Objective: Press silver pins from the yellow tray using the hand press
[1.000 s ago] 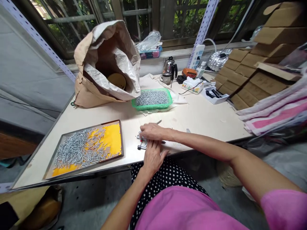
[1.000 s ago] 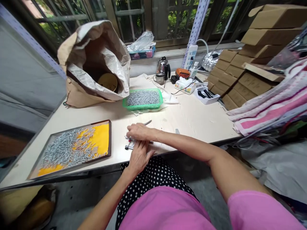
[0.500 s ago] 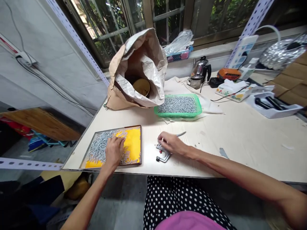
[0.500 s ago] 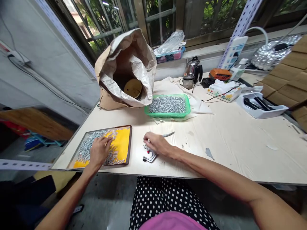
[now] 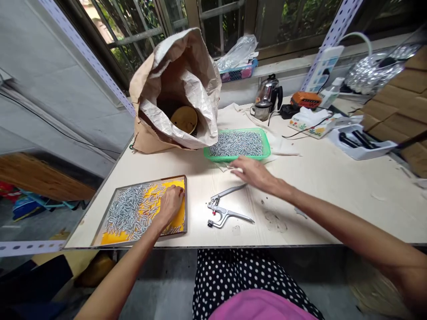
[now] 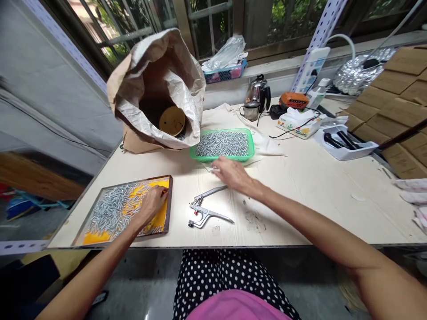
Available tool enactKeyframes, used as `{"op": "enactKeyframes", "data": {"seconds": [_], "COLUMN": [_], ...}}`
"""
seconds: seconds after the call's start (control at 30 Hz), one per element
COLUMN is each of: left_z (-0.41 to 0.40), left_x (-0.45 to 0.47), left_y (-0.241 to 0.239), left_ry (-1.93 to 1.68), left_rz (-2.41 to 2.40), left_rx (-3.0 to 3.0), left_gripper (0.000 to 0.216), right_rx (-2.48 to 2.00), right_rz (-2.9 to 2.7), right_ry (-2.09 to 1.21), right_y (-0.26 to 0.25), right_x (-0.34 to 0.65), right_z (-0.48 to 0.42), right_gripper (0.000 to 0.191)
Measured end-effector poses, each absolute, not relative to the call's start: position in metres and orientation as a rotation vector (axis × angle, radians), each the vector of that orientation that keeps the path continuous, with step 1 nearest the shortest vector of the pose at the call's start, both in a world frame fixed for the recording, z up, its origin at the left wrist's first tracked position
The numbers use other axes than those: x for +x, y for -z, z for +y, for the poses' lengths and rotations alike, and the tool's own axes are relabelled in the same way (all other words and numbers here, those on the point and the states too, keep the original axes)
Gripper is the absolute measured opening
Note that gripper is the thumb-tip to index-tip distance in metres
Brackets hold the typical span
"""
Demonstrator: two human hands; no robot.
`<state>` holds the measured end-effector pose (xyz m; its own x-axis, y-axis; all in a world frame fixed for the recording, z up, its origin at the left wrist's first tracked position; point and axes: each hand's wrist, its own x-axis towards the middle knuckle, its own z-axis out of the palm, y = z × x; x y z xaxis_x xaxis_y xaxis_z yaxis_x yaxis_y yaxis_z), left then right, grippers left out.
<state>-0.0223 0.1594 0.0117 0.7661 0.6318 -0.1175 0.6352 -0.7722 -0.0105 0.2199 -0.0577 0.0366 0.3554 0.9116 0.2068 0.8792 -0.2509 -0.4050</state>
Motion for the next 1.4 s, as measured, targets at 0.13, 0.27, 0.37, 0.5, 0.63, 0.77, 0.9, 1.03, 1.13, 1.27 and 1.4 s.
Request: {"op": "enactKeyframes", "data": {"seconds": [0.13,0.27,0.37,0.5,0.63,0.77,0.9,1.03,1.13,1.27,1.4], "left_z": [0.158,0.158,0.155,0.123,0.072,0.045,0.042,0.044,0.048,0.057,0.062], "left_x": [-0.019,-0.017,-0.019,-0.028,-0.032,-0.031,-0.031,-0.027,-0.021,-0.014,-0.011], "left_y": [-0.01,-0.008,-0.017,-0.034,-0.031,-0.008,0.005,0.001,-0.005,-0.011,-0.013], "left_ry": [0.204,0.097,-0.108,-0.275,-0.075,0.009,0.039,0.128,0.254,0.454,0.522], "left_rz": [1.058,1.046,1.074,1.068,0.961,0.957,1.026,1.052,1.053,1.051,1.051], "left_rx": [2.966,2.953,2.79,2.239,1.842,1.644,1.59,1.594,1.621,1.625,1.614], "left_gripper": [0.032,0.032,0.026,0.027,0.04,0.047,0.05,0.048,0.044,0.042,0.042], "right_rx": [-2.125,-2.216,-2.283,-2.226,-2.161,-2.154,-2.17,-2.173,-2.174,-2.175,-2.177], "right_rz": [-1.772,-1.823,-1.804,-1.837,-1.913,-2.0,-2.041,-2.045,-2.021,-1.97,-1.911], "right_ry": [-0.462,-0.521,-0.493,-0.395,-0.286,-0.184,-0.175,-0.21,-0.238,-0.282,-0.361], "right_y": [-0.016,-0.007,0.001,0.017,0.028,0.03,0.028,0.026,0.029,0.03,0.018], "right_x": [0.151,0.125,0.125,0.129,0.133,0.134,0.135,0.137,0.137,0.134,0.137], "right_z": [-0.091,-0.104,-0.103,-0.102,-0.106,-0.112,-0.114,-0.113,-0.112,-0.112,-0.114], "right_gripper": [0.022,0.017,0.015,0.016,0.017,0.018,0.018,0.017,0.017,0.018,0.018]}}
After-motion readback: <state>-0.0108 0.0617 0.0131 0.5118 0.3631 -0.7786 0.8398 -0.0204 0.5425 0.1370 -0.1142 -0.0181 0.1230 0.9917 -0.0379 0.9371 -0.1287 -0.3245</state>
